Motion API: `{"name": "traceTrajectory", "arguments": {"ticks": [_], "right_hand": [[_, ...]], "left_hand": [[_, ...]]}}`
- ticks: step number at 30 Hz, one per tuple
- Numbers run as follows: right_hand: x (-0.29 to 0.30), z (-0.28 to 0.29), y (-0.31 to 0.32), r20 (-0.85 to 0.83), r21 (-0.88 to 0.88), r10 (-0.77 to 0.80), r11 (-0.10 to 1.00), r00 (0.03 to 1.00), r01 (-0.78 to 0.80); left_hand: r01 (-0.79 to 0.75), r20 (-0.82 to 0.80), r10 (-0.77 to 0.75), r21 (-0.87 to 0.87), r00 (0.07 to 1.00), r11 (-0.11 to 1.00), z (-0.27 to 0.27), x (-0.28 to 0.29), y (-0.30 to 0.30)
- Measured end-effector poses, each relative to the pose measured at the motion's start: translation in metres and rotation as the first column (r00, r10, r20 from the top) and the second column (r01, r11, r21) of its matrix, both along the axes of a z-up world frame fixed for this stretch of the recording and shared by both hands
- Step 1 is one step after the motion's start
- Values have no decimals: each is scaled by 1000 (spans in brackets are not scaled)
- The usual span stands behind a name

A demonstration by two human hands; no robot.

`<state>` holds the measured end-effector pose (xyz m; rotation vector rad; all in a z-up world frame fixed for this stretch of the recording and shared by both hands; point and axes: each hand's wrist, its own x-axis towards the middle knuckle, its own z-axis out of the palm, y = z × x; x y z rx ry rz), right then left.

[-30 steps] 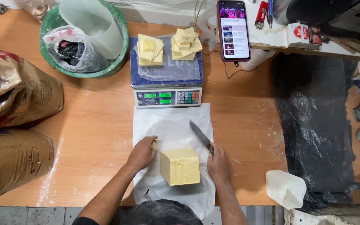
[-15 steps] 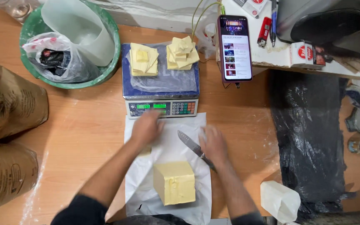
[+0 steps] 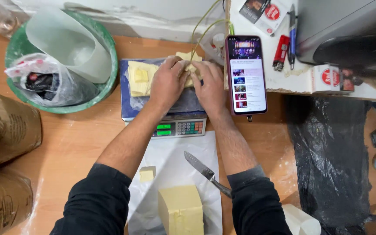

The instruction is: Cutting a large block of margarine into smaller portions and weighing them on a digital scale in a bakery.

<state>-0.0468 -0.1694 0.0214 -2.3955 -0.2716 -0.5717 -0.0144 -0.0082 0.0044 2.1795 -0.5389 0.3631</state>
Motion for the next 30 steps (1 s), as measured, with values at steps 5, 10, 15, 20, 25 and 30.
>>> {"name": "traceTrajectory", "arguments": {"ticks": [5, 10, 15, 20, 25, 30], "right_hand": [[-9, 1, -4, -2, 74, 15, 997, 1000, -15], [-15, 9, -5, -4, 213, 92, 973, 996, -89], [-24, 6, -2, -123, 362, 119, 930, 985, -67], [-23, -13, 4, -240, 578, 104, 814, 965, 56], [-28, -24, 3, -321, 838, 199, 516, 926, 179], [-49, -30, -10, -339, 786, 148, 587, 929, 194]], "left_hand": [[-20, 85, 21, -12, 996, 1000, 3, -12, -3], [24, 215, -7, -77, 977, 997, 15, -17, 2], [29, 78, -17, -158, 997, 987, 19, -26, 5], [-5, 36, 14, -220, 999, 976, 20, -27, 6], [16, 85, 0, -195, 996, 981, 19, -26, 6], [-190, -252, 111, -315, 961, 930, 25, -11, 16]]}}
